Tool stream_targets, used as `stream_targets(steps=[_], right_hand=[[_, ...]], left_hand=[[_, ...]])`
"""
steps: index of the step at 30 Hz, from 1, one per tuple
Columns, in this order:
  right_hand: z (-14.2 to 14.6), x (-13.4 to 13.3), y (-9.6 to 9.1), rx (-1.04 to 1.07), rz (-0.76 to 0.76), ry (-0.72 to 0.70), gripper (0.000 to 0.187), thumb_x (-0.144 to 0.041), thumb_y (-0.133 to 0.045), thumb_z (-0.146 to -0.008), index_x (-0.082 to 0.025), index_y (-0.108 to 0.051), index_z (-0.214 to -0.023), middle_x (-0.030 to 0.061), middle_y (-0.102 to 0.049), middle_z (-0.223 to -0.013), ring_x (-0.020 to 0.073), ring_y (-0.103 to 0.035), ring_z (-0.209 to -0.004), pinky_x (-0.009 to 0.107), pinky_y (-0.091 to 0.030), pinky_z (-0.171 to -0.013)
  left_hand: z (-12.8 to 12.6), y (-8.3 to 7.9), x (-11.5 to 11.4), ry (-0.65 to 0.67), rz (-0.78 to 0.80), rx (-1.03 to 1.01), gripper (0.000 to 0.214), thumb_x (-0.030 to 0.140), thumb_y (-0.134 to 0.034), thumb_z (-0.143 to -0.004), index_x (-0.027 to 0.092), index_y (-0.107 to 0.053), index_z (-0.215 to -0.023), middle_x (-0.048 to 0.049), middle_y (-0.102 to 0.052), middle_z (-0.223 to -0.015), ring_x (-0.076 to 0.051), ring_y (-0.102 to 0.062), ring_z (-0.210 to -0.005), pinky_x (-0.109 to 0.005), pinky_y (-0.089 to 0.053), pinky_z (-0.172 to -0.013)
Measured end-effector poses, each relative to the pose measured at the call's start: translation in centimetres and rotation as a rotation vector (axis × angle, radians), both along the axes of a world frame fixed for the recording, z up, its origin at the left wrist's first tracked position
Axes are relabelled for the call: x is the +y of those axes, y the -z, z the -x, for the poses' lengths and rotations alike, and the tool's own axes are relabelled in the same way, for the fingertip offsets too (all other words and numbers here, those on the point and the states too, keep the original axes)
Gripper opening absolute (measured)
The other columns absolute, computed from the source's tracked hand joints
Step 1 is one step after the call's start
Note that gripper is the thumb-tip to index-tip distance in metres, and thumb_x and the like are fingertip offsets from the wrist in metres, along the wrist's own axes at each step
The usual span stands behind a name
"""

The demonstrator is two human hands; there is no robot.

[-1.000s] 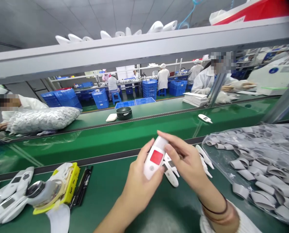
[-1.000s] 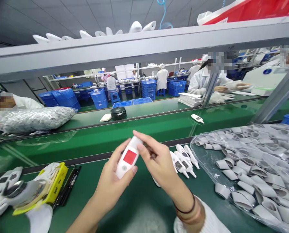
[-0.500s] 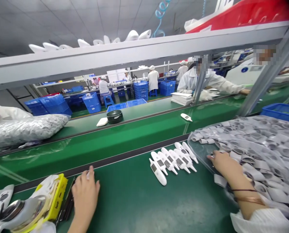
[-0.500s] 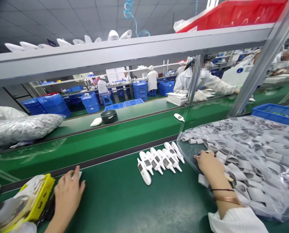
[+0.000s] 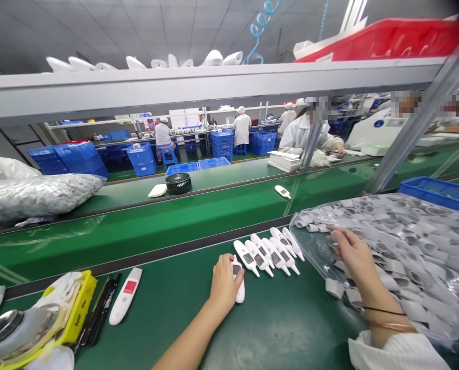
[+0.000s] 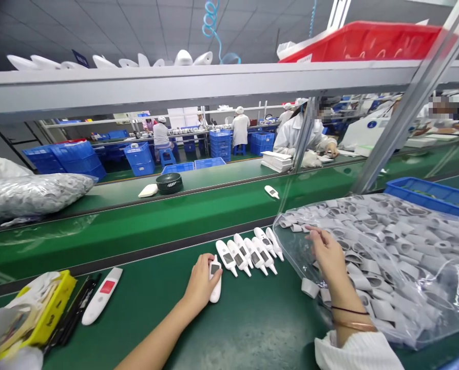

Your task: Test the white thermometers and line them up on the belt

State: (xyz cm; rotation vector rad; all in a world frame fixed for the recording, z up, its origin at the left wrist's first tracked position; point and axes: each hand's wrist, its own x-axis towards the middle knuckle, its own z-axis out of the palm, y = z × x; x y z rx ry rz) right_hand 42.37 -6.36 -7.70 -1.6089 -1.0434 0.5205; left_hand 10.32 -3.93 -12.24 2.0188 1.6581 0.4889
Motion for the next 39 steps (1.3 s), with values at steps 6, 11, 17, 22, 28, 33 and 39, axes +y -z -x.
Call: stream_targets(steps=[6,11,17,22,28,33,39], right_hand=[[4.0,2.4,-3.8,0.323,-0.207,-0.219,0.053,-0.063,-0.082,-0.069,-0.023,-0.065,-0.098,0.0089,-0.07,-0.085,0.0108,-0.044,-0.048,0.023,-0.027,-0.036],[9.7,3.5,-7.1,0.523,-0.346,-0.424,0.054,-0.07,-0.076,-0.073,-0.017,-0.069,-0.083,0.004,-0.065,-0.061,0.0056,-0.033,-0.04,0.019,-0.025,-0.034],[16.0,3.2,-9.7,0.756,-0.397,-0.668,0.042,-0.057,-0.08,-0.077,-0.017,-0.066,-0.075,-0.0108,-0.027,-0.037,0.0036,-0.02,-0.035,0.015,-0.024,-0.034],[18.6,3.0,-10.9,0.983,-0.329,-0.855,0.018,-0.032,-0.068,-0.082,-0.021,-0.065,-0.095,-0.0053,-0.055,-0.063,0.0022,-0.025,-0.038,0.014,-0.027,-0.037],[19.9,2.5,-10.9,0.852,-0.326,-0.896,0.022,-0.043,-0.064,-0.088,-0.023,-0.058,-0.093,-0.0058,-0.049,-0.06,0.0073,-0.034,-0.044,0.019,-0.026,-0.043],[21.2,2.0,-10.6,0.684,-0.37,-0.848,0.028,-0.037,-0.071,-0.08,-0.024,-0.053,-0.098,-0.005,-0.058,-0.066,0.0068,-0.034,-0.044,0.019,-0.024,-0.043],[22.1,0.8,-10.3,0.444,-0.484,-0.809,0.022,-0.036,-0.069,-0.091,-0.027,-0.071,-0.11,-0.002,-0.059,-0.075,0.008,-0.042,-0.053,0.02,-0.034,-0.047]], left_hand=[[2.6,-0.9,-1.7,-0.086,0.135,0.035,0.031,0.031,-0.067,-0.096,0.015,-0.064,-0.122,-0.0105,-0.065,-0.128,-0.027,-0.064,-0.114,-0.051,-0.054,-0.098],[3.9,-2.3,-1.3,-0.078,0.233,-0.19,0.024,0.033,-0.063,-0.098,0.014,-0.065,-0.113,-0.0062,-0.07,-0.105,-0.02,-0.069,-0.09,-0.04,-0.059,-0.082],[5.3,-9.2,-1.6,0.015,0.157,-0.726,0.041,0.046,-0.027,-0.107,0.018,-0.04,-0.134,0.0022,-0.06,-0.079,-0.014,-0.067,-0.072,-0.03,-0.058,-0.078],[6.1,-13.1,-4.0,0.178,0.138,-1.051,0.026,0.041,-0.047,-0.103,0.019,-0.052,-0.117,-0.0033,-0.068,-0.091,-0.013,-0.067,-0.075,-0.025,-0.055,-0.073],[6.0,-13.7,-5.5,0.203,0.128,-1.225,0.025,0.038,-0.057,-0.1,0.022,-0.061,-0.119,-0.0017,-0.065,-0.092,-0.01,-0.06,-0.07,-0.019,-0.052,-0.061],[6.0,-14.0,-5.9,0.038,0.084,-1.054,0.063,0.028,-0.074,-0.086,0.032,-0.053,-0.145,0.0019,-0.063,-0.082,-0.009,-0.049,-0.061,-0.017,-0.043,-0.053],[5.8,-13.5,-6.2,0.065,0.078,-0.955,0.074,0.032,-0.074,-0.085,0.039,-0.044,-0.153,-0.0032,-0.074,-0.108,-0.015,-0.06,-0.064,-0.022,-0.045,-0.048]])
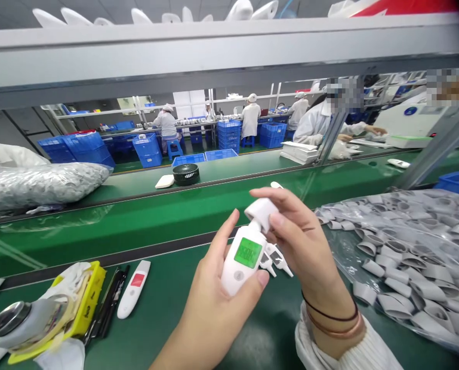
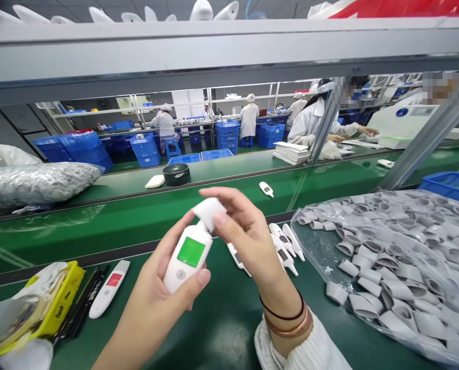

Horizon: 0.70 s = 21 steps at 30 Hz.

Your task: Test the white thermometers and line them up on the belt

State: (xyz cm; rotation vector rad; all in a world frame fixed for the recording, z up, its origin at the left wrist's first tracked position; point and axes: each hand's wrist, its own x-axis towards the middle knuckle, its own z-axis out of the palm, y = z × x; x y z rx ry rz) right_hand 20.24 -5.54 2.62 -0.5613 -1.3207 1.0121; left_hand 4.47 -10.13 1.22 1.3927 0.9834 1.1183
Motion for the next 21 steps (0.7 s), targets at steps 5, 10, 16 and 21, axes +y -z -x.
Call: stream_targets(steps=[5,10,16,21], right_hand=[[0.2,-0.7,0.1,-0.108,-0.031,0.043,0.023,-0.038,-0.067,-0.094,-0.031,-0.075,-0.114,0.0003,-0.066,-0.084,0.0109,-0.054,-0.061,0.022,-0.045,-0.052],[0.3,-1.0,0.0,-0.158,-0.034,0.111,0.026,-0.039,-0.068,-0.093,-0.027,-0.076,-0.114,0.0024,-0.068,-0.085,0.0126,-0.057,-0.061,0.023,-0.047,-0.05],[0.8,-1.0,0.5,-0.2,-0.152,0.16,0.025,-0.036,-0.064,-0.096,-0.028,-0.075,-0.117,0.0018,-0.07,-0.084,0.0114,-0.055,-0.057,0.022,-0.044,-0.047],[1.1,-1.1,0.7,-0.224,-0.183,0.216,0.028,-0.038,-0.06,-0.097,-0.027,-0.075,-0.118,0.0035,-0.071,-0.084,0.0136,-0.056,-0.058,0.025,-0.046,-0.047]], left_hand=[[0.2,0.1,-0.2,-0.02,0.0,0.006,0.077,0.034,-0.074,-0.086,0.039,-0.04,-0.155,-0.0042,-0.073,-0.112,-0.017,-0.063,-0.066,-0.023,-0.047,-0.047],[-0.1,-0.6,-0.6,-0.028,0.033,0.002,0.075,0.033,-0.073,-0.085,0.04,-0.042,-0.154,-0.002,-0.073,-0.104,-0.014,-0.057,-0.062,-0.023,-0.045,-0.048],[-0.7,-1.3,-1.1,-0.069,0.065,-0.024,0.077,0.033,-0.074,-0.084,0.037,-0.042,-0.154,-0.0003,-0.07,-0.086,-0.017,-0.058,-0.065,-0.024,-0.041,-0.048],[-0.4,-1.2,-0.9,-0.04,0.068,-0.042,0.079,0.034,-0.072,-0.086,0.037,-0.038,-0.156,-0.0013,-0.07,-0.092,-0.015,-0.056,-0.062,-0.023,-0.041,-0.049]])
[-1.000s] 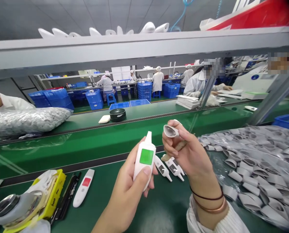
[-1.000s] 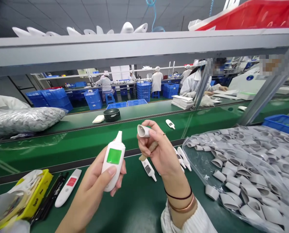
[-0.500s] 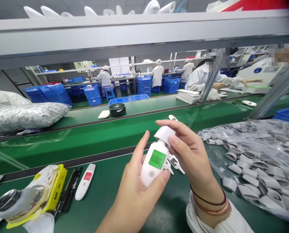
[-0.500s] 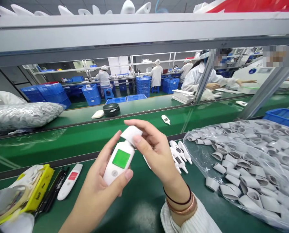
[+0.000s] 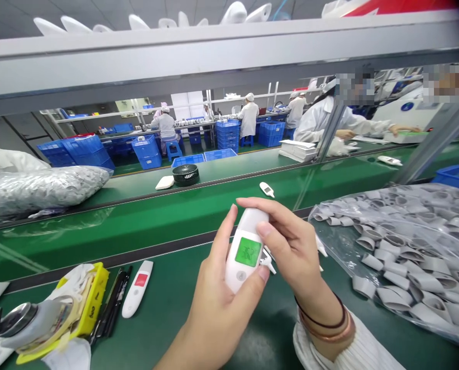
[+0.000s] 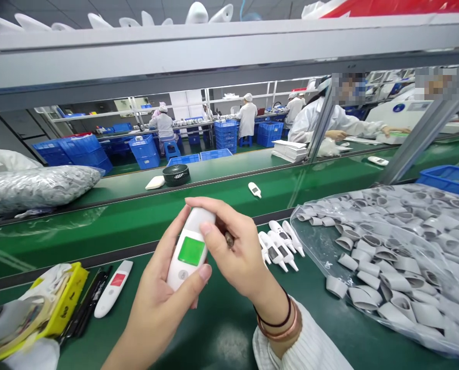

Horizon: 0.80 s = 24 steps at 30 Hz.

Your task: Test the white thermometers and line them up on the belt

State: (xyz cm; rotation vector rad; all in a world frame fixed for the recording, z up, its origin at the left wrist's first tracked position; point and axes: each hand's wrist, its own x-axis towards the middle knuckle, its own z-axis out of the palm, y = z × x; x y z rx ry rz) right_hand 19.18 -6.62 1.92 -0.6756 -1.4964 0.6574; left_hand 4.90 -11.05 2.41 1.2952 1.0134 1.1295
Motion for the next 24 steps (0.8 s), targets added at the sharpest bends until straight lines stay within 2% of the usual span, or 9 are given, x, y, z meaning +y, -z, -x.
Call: stream_targets(steps=[4,7,9,11,13,15,18,22,24], right_hand=[[-0.6,0.2,-0.2,0.052,0.031,-0.052,0.025,-0.038,-0.062,-0.096,-0.028,-0.076,-0.115,0.0018,-0.07,-0.086,0.0125,-0.057,-0.059,0.024,-0.048,-0.05],[-1.1,0.4,-0.4,0.099,0.063,-0.093,0.02,-0.037,-0.065,-0.094,-0.028,-0.076,-0.108,0.0002,-0.068,-0.082,0.0101,-0.053,-0.054,0.023,-0.044,-0.047],[-1.3,0.4,-0.4,0.1,0.102,-0.125,0.021,-0.038,-0.063,-0.095,-0.027,-0.075,-0.109,-0.0001,-0.066,-0.078,0.0099,-0.05,-0.049,0.023,-0.041,-0.042],[-1.3,0.4,-0.4,0.078,0.119,-0.129,0.022,-0.038,-0.061,-0.096,-0.027,-0.074,-0.11,0.0,-0.065,-0.075,0.0112,-0.052,-0.049,0.023,-0.04,-0.04],[-1.2,0.4,-0.5,0.051,0.088,-0.067,0.022,-0.037,-0.061,-0.095,-0.026,-0.075,-0.108,0.0008,-0.066,-0.076,0.0127,-0.055,-0.054,0.024,-0.043,-0.044],[-1.1,0.5,-0.5,0.022,0.033,-0.002,0.021,-0.036,-0.062,-0.094,-0.026,-0.076,-0.106,0.0017,-0.067,-0.08,0.013,-0.054,-0.058,0.024,-0.044,-0.048],[-0.9,0.6,-0.5,-0.013,0.025,0.003,0.022,-0.036,-0.061,-0.095,-0.026,-0.076,-0.108,0.002,-0.066,-0.081,0.0123,-0.051,-0.056,0.024,-0.041,-0.046],[-0.8,0.8,-0.3,-0.015,0.024,-0.023,0.022,-0.036,-0.061,-0.096,-0.026,-0.075,-0.11,0.0022,-0.066,-0.083,0.0122,-0.053,-0.058,0.024,-0.042,-0.047],[-0.8,0.8,-0.2,-0.006,0.01,-0.039,0.021,-0.035,-0.061,-0.097,-0.027,-0.075,-0.11,0.0015,-0.066,-0.083,0.0115,-0.053,-0.058,0.023,-0.041,-0.047]], left_hand=[[1.0,0.2,0.0,0.254,0.044,-0.113,0.077,0.037,-0.061,-0.096,0.04,-0.021,-0.162,-0.003,-0.068,-0.097,-0.014,-0.058,-0.068,-0.024,-0.048,-0.058],[1.1,0.2,-0.1,0.319,0.038,-0.118,0.071,0.037,-0.05,-0.102,0.043,-0.013,-0.162,-0.0032,-0.067,-0.101,-0.013,-0.058,-0.069,-0.024,-0.05,-0.06],[0.8,0.3,-0.2,0.282,0.045,-0.103,0.072,0.036,-0.05,-0.102,0.041,-0.013,-0.163,-0.0038,-0.066,-0.103,-0.015,-0.061,-0.074,-0.027,-0.054,-0.066],[0.4,0.4,-0.1,0.207,0.049,-0.042,0.065,0.036,-0.053,-0.1,0.035,-0.025,-0.159,-0.0054,-0.066,-0.107,-0.019,-0.065,-0.084,-0.031,-0.056,-0.072],[0.1,0.7,0.2,0.136,0.011,0.112,0.047,0.038,-0.059,-0.096,0.03,-0.048,-0.141,-0.0038,-0.066,-0.102,-0.019,-0.063,-0.084,-0.029,-0.053,-0.07],[0.0,0.9,0.5,0.091,-0.059,0.287,0.029,0.041,-0.068,-0.09,0.026,-0.058,-0.112,0.0013,-0.064,-0.087,-0.016,-0.057,-0.072,-0.025,-0.045,-0.061],[-0.2,0.8,0.6,0.012,-0.119,0.407,0.027,0.042,-0.071,-0.087,0.025,-0.05,-0.087,0.0066,-0.056,-0.069,-0.013,-0.048,-0.059,-0.023,-0.032,-0.052],[-0.8,0.1,0.3,-0.132,-0.135,0.418,0.025,0.038,-0.065,-0.089,0.025,-0.045,-0.08,0.0078,-0.05,-0.063,-0.013,-0.047,-0.056,-0.025,-0.026,-0.051],[-1.0,-0.1,0.1,-0.156,-0.15,0.413,0.025,0.037,-0.064,-0.088,0.025,-0.045,-0.078,0.0076,-0.05,-0.064,-0.013,-0.048,-0.057,-0.025,-0.026,-0.051]])
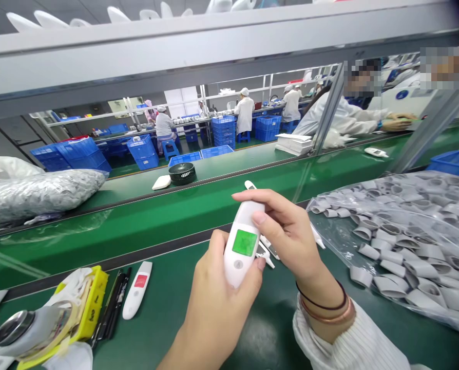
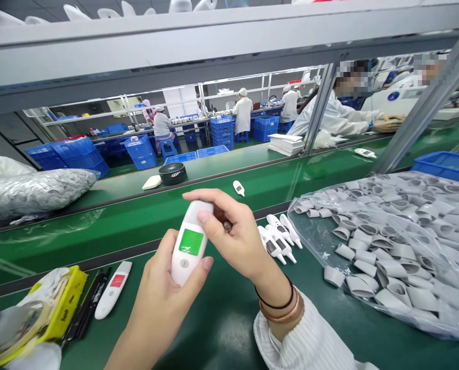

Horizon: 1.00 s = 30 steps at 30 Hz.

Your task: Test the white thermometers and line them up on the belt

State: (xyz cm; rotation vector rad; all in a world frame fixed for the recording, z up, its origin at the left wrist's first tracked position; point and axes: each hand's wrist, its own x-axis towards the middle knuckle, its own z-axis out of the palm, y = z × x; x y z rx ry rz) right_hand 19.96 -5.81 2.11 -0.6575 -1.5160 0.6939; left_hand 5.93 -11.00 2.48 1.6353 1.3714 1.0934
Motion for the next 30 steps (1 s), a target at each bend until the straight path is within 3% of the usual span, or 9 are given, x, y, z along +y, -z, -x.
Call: stream_targets(steps=[7,17,20,22,23,25,28,30], right_hand=[[0.2,-0.1,-0.2,0.003,0.022,-0.004,0.02,-0.034,-0.06,-0.097,-0.026,-0.075,-0.109,0.0015,-0.066,-0.082,0.0114,-0.053,-0.057,0.023,-0.042,-0.048],[0.4,-0.2,-0.3,0.027,0.038,-0.047,0.019,-0.029,-0.06,-0.097,-0.026,-0.073,-0.111,0.0003,-0.065,-0.083,0.0097,-0.05,-0.057,0.022,-0.041,-0.048],[0.3,-0.1,-0.3,0.028,0.061,-0.074,0.019,-0.031,-0.059,-0.099,-0.027,-0.071,-0.112,0.0002,-0.063,-0.084,0.0097,-0.05,-0.059,0.022,-0.041,-0.05],[0.1,-0.1,-0.2,0.025,0.086,-0.103,0.025,-0.038,-0.063,-0.097,-0.028,-0.066,-0.119,0.0002,-0.061,-0.088,0.0101,-0.051,-0.061,0.023,-0.041,-0.051],[0.0,-0.1,-0.1,0.027,0.101,-0.119,0.036,-0.046,-0.065,-0.095,-0.028,-0.062,-0.126,0.0001,-0.06,-0.09,0.0103,-0.049,-0.061,0.024,-0.041,-0.052],[-0.3,-0.2,0.0,0.04,0.12,-0.124,0.052,-0.063,-0.057,-0.094,-0.029,-0.052,-0.134,-0.001,-0.056,-0.089,0.01,-0.042,-0.057,0.026,-0.037,-0.051],[-0.5,-0.6,0.0,-0.026,0.118,-0.027,0.039,-0.058,-0.033,-0.105,-0.025,-0.052,-0.116,-0.0017,-0.055,-0.083,0.0113,-0.04,-0.059,0.027,-0.035,-0.056],[-0.4,-0.8,-0.3,-0.174,0.034,0.056,0.03,-0.042,-0.036,-0.109,-0.022,-0.053,-0.094,-0.0009,-0.054,-0.08,0.0119,-0.047,-0.067,0.026,-0.039,-0.062]], left_hand=[[0.1,0.2,0.1,-0.002,-0.017,0.018,0.027,0.04,-0.062,-0.09,0.025,-0.044,-0.077,0.0062,-0.052,-0.065,-0.014,-0.051,-0.058,-0.026,-0.028,-0.051],[1.0,1.3,1.1,0.113,-0.108,0.099,0.022,0.038,-0.058,-0.094,0.024,-0.049,-0.08,0.0056,-0.05,-0.065,-0.013,-0.045,-0.053,-0.024,-0.032,-0.048],[0.6,1.7,1.2,0.004,-0.271,0.154,0.014,0.031,-0.061,-0.092,0.023,-0.052,-0.085,0.0027,-0.054,-0.076,-0.014,-0.051,-0.06,-0.024,-0.037,-0.053],[0.2,2.1,1.3,-0.136,-0.453,0.14,0.018,0.027,-0.066,-0.087,0.022,-0.058,-0.101,-0.0012,-0.057,-0.089,-0.016,-0.056,-0.072,-0.027,-0.044,-0.06],[0.1,2.2,1.3,-0.186,-0.504,0.088,0.032,0.026,-0.069,-0.085,0.022,-0.058,-0.114,-0.0027,-0.058,-0.094,-0.018,-0.057,-0.076,-0.028,-0.047,-0.064],[0.2,2.2,1.5,-0.164,-0.439,-0.123,0.046,0.032,-0.066,-0.09,0.022,-0.052,-0.133,-0.0032,-0.059,-0.096,-0.017,-0.059,-0.075,-0.029,-0.051,-0.065],[0.7,1.6,2.0,0.047,-0.156,-0.496,0.025,0.036,-0.043,-0.104,0.02,-0.058,-0.115,-0.0017,-0.064,-0.088,-0.013,-0.061,-0.063,-0.026,-0.054,-0.059],[1.1,1.2,2.3,0.162,-0.074,-0.642,0.028,0.033,-0.035,-0.107,0.019,-0.058,-0.099,-0.0001,-0.065,-0.084,-0.01,-0.062,-0.061,-0.023,-0.056,-0.059]])
